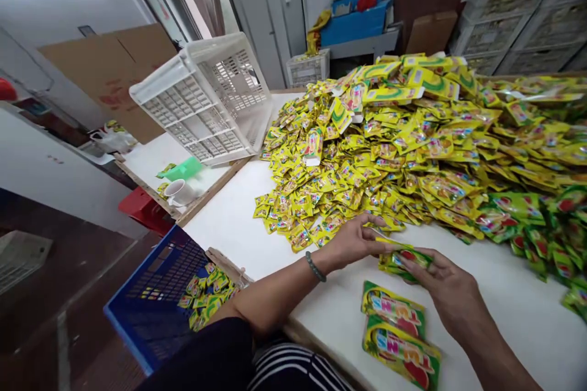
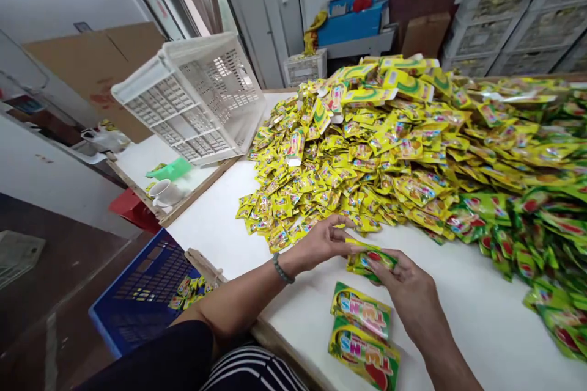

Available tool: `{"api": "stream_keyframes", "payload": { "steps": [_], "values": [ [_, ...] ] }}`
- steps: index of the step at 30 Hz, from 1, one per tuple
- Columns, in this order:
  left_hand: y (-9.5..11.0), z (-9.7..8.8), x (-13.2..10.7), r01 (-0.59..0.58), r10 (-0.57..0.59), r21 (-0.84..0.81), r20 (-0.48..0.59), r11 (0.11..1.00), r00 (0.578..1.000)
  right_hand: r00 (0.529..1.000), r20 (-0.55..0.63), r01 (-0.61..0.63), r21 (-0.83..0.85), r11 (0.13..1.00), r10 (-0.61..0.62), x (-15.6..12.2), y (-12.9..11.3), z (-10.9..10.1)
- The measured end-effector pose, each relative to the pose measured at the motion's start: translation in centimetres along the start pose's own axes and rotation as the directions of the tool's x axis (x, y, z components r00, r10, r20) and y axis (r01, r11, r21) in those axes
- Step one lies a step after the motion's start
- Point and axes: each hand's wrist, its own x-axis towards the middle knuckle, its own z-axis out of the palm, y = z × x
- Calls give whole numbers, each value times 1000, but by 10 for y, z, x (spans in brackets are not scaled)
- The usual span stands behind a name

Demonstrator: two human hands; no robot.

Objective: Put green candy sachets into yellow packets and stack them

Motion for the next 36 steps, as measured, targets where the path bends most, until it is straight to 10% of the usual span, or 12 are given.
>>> {"api": "stream_keyframes", "payload": {
  "steps": [3,6,7,11,14,20,23,26,31,36],
  "values": [
    [45,-33,11,-180,268,425,-155,887,951,991,-119,57,-64,996,-64,7,7,-10],
    [96,-87,41,-43,614,908,-246,416,750,982,-130,116,-141,983,-135,12,12,-14],
    [110,-106,53,24,648,970,-179,240,740,982,-118,130,-160,978,-150,13,12,-14],
    [138,-161,96,22,481,972,96,-233,871,979,-107,156,-158,975,-174,13,10,-11],
    [143,-176,106,-86,380,939,217,-333,899,979,-124,149,-86,985,-159,13,6,-11],
    [144,-152,67,-66,496,998,44,25,867,976,-131,174,-9,985,-174,13,1,-8],
    [112,-113,44,-233,518,851,-52,471,854,967,-120,217,-87,972,-227,10,-5,-6],
    [62,-66,29,-303,369,535,-17,789,929,942,-144,294,-76,953,-303,7,-14,-7],
    [-2,-13,16,-181,185,460,35,869,982,874,-222,445,2,896,-433,4,-28,-11],
    [-17,-1,13,-167,128,377,128,911,984,859,-158,424,-312,850,-486,2,-33,-15]
  ]
}}
